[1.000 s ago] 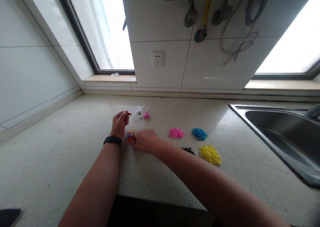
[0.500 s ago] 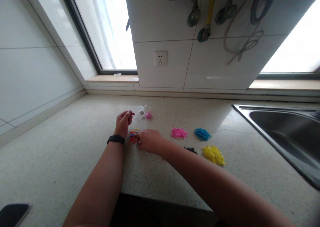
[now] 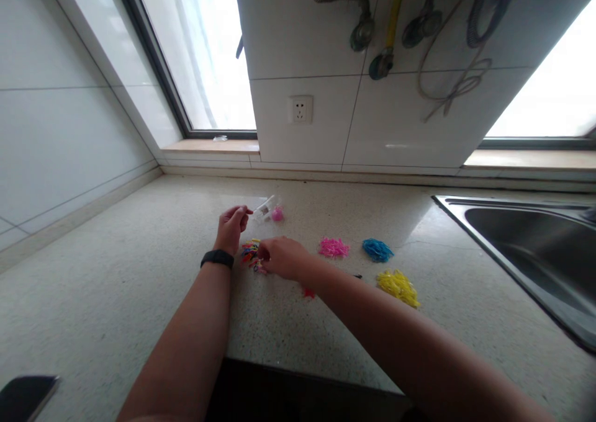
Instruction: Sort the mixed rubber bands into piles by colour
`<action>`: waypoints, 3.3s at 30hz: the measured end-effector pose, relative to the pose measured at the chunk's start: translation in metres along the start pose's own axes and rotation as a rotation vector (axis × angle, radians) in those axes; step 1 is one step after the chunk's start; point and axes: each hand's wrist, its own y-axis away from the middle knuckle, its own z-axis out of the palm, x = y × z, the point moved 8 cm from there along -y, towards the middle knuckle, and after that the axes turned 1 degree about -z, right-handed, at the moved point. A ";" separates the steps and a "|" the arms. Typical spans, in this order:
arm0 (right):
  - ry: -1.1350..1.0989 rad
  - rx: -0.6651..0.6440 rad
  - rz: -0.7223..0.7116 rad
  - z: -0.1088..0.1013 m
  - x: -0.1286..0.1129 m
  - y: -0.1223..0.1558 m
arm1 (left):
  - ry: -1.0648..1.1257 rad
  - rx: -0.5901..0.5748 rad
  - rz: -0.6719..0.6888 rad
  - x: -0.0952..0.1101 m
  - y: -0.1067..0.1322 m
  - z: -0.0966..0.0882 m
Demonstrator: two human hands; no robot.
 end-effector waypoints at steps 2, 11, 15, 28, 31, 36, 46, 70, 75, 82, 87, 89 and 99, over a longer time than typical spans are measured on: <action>-0.157 0.055 -0.019 -0.009 0.006 0.001 | 0.001 -0.007 0.006 0.000 0.000 0.000; -0.753 0.217 0.147 -0.059 0.072 0.056 | -0.036 -0.002 -0.018 -0.005 -0.002 -0.003; -0.887 0.298 0.196 -0.082 0.090 0.095 | -0.048 -0.011 -0.006 -0.003 0.000 -0.001; -0.955 0.667 0.104 -0.125 0.116 0.169 | -0.116 0.015 0.027 -0.001 0.003 -0.004; -0.964 0.645 0.054 -0.123 0.107 0.168 | -0.124 0.015 0.025 0.000 0.003 -0.003; -0.975 0.629 -0.005 -0.122 0.096 0.167 | -0.132 0.016 0.012 0.001 0.005 -0.002; -0.903 0.651 0.087 -0.123 0.098 0.169 | -0.157 0.021 0.012 0.001 0.006 -0.001; 0.426 0.226 0.440 -0.079 0.132 0.129 | -0.435 -0.097 0.076 0.008 0.012 0.015; 0.394 0.229 0.456 -0.082 0.136 0.136 | -0.535 -0.152 0.097 0.011 0.014 0.021; 0.393 0.361 0.497 -0.102 0.146 0.155 | -0.675 -0.300 0.104 0.020 0.022 0.037; 0.406 0.407 0.493 -0.109 0.151 0.158 | -0.934 -0.525 0.142 0.023 0.035 0.044; 0.405 0.416 0.489 -0.110 0.151 0.158 | -0.982 -0.595 0.097 0.018 0.039 0.040; 0.397 0.429 0.528 -0.113 0.156 0.162 | -1.065 -0.673 0.005 0.007 0.045 0.044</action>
